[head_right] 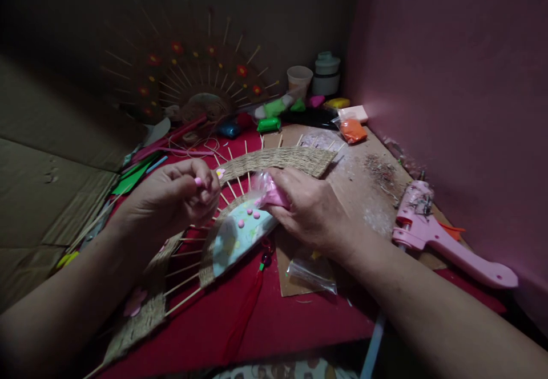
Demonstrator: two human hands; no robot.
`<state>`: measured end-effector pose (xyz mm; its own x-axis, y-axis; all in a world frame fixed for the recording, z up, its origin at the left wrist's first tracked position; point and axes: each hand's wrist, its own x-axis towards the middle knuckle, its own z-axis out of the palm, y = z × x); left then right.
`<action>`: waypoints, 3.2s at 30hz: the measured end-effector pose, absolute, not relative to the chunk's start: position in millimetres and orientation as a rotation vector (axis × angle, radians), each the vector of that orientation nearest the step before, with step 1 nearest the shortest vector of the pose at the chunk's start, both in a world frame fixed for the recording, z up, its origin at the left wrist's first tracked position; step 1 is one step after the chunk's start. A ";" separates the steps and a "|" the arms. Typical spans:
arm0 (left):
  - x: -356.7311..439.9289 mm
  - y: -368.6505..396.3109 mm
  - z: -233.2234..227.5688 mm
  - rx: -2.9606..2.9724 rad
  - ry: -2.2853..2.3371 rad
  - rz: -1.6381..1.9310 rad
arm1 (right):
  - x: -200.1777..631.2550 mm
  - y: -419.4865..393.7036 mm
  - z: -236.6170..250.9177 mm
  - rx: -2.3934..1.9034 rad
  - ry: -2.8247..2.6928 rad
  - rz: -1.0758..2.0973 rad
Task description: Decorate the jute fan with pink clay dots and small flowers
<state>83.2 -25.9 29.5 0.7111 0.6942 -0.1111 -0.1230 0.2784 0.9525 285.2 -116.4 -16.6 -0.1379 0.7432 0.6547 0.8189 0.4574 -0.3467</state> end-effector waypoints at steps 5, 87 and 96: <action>81.8 -21.7 28.1 1.264 0.615 0.620 | 284.9 -116.7 -14.0 -1.322 -1.912 -0.116; 77.6 -30.9 4.0 2.900 0.294 0.238 | 288.7 -113.9 -15.8 -1.311 -1.881 -0.170; 78.9 -33.0 7.4 2.902 0.302 0.228 | 288.5 -114.1 -16.5 -1.325 -1.880 -0.178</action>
